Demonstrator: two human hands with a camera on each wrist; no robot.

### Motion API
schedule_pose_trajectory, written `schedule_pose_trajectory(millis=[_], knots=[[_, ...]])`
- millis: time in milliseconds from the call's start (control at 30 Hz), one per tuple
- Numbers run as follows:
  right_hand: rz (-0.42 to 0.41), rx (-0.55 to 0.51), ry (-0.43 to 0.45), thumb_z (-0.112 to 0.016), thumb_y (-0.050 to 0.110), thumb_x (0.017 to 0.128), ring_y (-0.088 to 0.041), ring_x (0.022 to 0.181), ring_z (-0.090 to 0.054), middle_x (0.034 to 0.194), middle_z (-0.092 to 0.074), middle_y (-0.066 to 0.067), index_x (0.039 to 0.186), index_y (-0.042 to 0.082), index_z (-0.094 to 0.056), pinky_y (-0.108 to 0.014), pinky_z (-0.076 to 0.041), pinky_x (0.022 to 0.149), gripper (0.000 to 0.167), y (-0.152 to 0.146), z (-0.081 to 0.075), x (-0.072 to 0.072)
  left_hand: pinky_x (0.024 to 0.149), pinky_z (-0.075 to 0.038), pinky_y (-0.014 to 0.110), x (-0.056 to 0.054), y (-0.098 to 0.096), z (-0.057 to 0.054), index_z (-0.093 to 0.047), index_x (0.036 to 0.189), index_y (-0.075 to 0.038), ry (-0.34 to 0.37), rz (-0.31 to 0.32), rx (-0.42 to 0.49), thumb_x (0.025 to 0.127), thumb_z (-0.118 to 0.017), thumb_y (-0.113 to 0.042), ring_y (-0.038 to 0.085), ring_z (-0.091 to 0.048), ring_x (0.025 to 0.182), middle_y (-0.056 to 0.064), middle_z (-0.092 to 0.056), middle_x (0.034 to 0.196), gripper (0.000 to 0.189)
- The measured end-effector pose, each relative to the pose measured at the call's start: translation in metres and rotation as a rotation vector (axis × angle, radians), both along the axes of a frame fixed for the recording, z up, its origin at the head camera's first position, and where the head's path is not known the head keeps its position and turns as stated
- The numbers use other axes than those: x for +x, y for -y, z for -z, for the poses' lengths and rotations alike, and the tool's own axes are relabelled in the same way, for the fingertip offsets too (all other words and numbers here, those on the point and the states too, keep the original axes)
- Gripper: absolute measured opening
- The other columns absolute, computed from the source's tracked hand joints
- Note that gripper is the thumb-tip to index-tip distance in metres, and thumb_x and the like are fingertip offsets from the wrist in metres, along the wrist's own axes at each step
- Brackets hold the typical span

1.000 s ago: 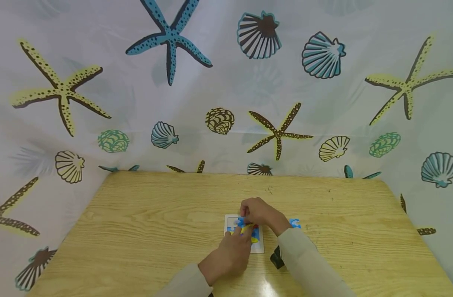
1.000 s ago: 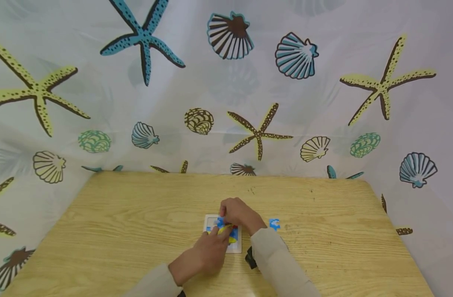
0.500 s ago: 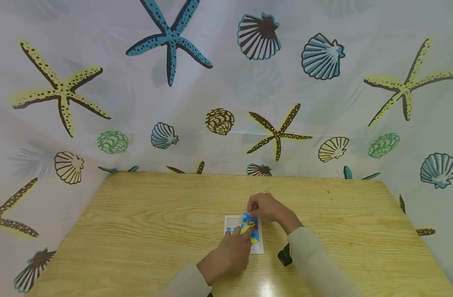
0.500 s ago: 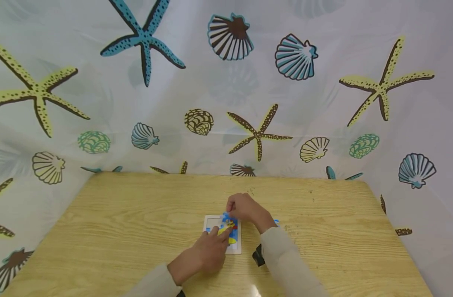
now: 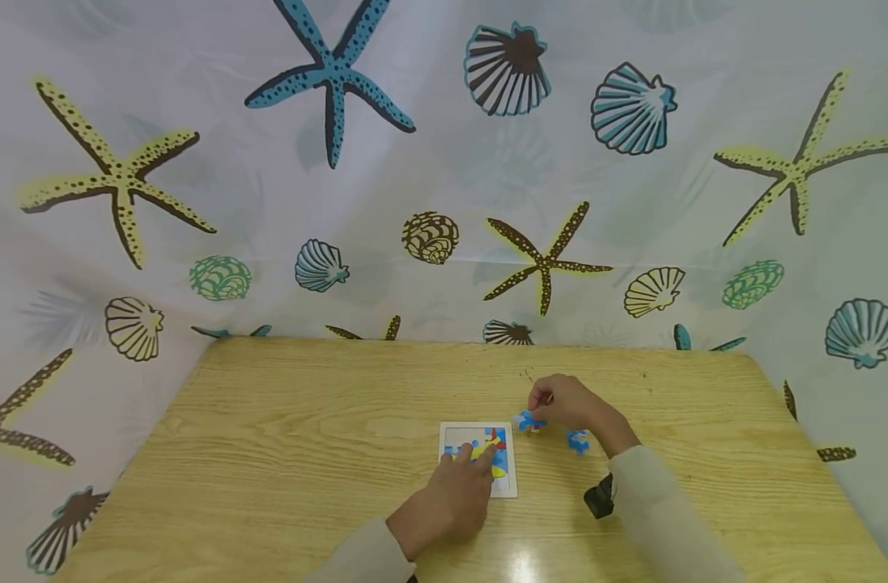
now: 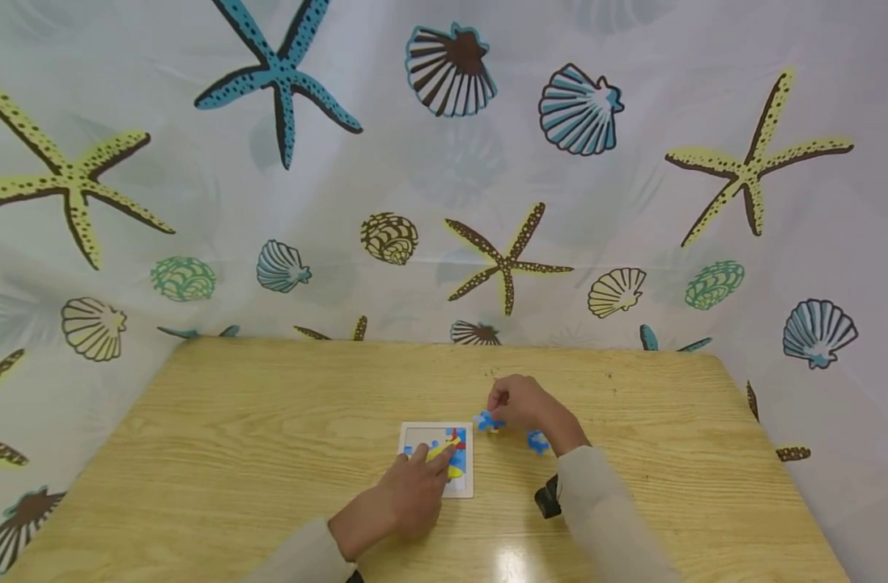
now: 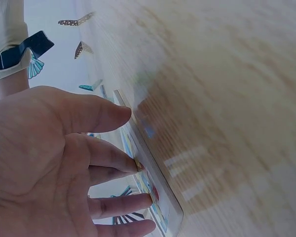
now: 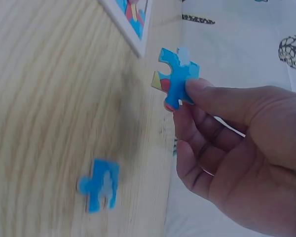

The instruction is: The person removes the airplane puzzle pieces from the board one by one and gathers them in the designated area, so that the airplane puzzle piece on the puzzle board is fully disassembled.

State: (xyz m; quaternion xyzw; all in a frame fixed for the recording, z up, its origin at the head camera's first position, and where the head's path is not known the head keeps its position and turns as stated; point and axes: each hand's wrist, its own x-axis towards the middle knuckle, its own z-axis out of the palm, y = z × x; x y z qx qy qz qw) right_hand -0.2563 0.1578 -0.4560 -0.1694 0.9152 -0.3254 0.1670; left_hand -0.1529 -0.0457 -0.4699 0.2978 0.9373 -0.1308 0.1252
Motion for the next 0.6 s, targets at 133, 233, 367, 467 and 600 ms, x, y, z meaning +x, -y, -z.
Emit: schedule_pose_trajectory(millis=[133, 233, 367, 467, 600], knots=[[-0.012, 0.008, 0.007, -0.062, 0.008, 0.089, -0.014, 0.071, -0.053, 0.081, -0.064, -0.003, 0.085, 0.007, -0.065, -0.029, -0.045, 0.067, 0.005, -0.018, -0.002, -0.002, 0.093, -0.046, 0.043, 0.0, 0.001, 0.0, -0.057, 0.132, -0.018, -0.015, 0.014, -0.008, 0.095, -0.048, -0.03, 0.024, -0.041, 0.126, -0.004, -0.032, 0.153, 0.04], [-0.027, -0.008, 0.015, -0.06, 0.007, 0.09, -0.015, 0.071, -0.053, 0.082, -0.064, -0.005, 0.086, 0.004, -0.065, -0.03, -0.045, 0.068, 0.007, -0.033, -0.003, -0.002, 0.093, -0.046, 0.043, 0.0, 0.001, 0.0, -0.057, 0.131, -0.018, -0.024, 0.017, -0.005, 0.094, -0.048, -0.029, 0.024, -0.041, 0.126, -0.004, -0.033, 0.153, 0.04], [-0.044, -0.022, 0.027, -0.059, 0.006, 0.091, -0.015, 0.071, -0.052, 0.082, -0.064, -0.007, 0.087, 0.001, -0.065, -0.03, -0.045, 0.068, 0.008, -0.05, -0.003, -0.002, 0.094, -0.046, 0.044, 0.001, 0.001, 0.0, -0.057, 0.131, -0.017, -0.021, 0.009, 0.008, 0.094, -0.049, -0.028, 0.024, -0.041, 0.128, -0.004, -0.033, 0.153, 0.04], [-0.045, -0.013, 0.04, -0.058, 0.006, 0.091, -0.015, 0.071, -0.051, 0.082, -0.064, -0.008, 0.088, 0.001, -0.065, -0.029, -0.044, 0.068, 0.009, -0.061, -0.002, -0.002, 0.095, -0.045, 0.044, 0.001, 0.001, 0.0, -0.057, 0.131, -0.018, -0.012, 0.004, 0.012, 0.094, -0.049, -0.028, 0.024, -0.04, 0.128, -0.004, -0.033, 0.153, 0.04], [-0.053, 0.001, 0.039, -0.058, 0.007, 0.092, -0.015, 0.071, -0.05, 0.082, -0.063, -0.008, 0.089, 0.001, -0.065, -0.029, -0.043, 0.067, 0.01, -0.074, -0.001, 0.0, 0.096, -0.045, 0.044, 0.001, 0.001, 0.001, -0.057, 0.132, -0.019, -0.006, 0.0, 0.01, 0.094, -0.049, -0.028, 0.024, -0.04, 0.128, -0.004, -0.032, 0.153, 0.039]])
